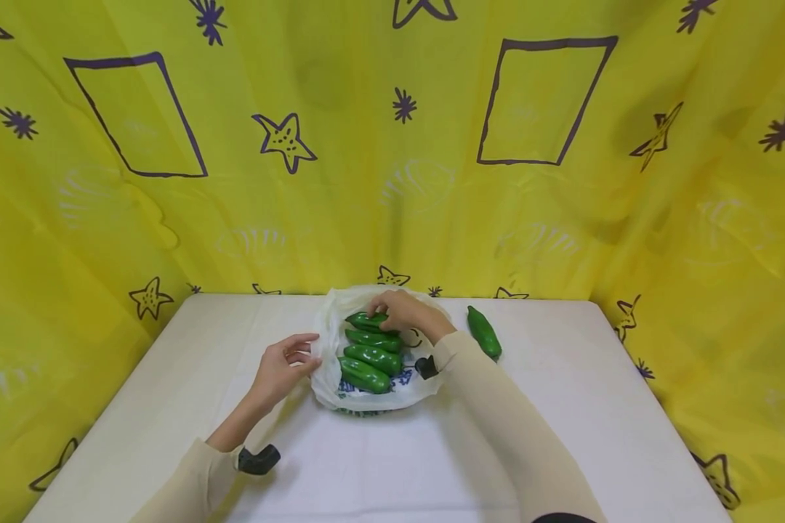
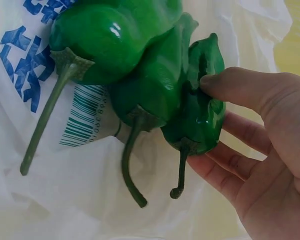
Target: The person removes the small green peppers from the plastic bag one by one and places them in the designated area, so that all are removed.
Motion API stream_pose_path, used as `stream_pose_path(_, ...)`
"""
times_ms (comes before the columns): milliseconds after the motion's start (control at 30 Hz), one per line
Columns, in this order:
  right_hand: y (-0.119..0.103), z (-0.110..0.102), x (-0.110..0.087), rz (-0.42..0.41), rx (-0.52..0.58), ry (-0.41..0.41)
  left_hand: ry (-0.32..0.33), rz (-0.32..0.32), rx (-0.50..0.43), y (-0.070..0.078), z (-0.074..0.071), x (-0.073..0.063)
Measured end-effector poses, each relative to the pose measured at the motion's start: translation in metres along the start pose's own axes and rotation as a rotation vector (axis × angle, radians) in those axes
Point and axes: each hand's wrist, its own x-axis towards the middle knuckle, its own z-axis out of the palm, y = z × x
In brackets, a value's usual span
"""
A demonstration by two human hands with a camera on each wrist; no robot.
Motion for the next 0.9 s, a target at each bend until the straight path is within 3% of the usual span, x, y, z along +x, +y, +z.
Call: stream_pose_path(900, -0.018, -0.02, -0.017, -0.084, -0.066, -0.028, 0.012, -0.015, -0.01, 0.001, 0.001, 0.0)
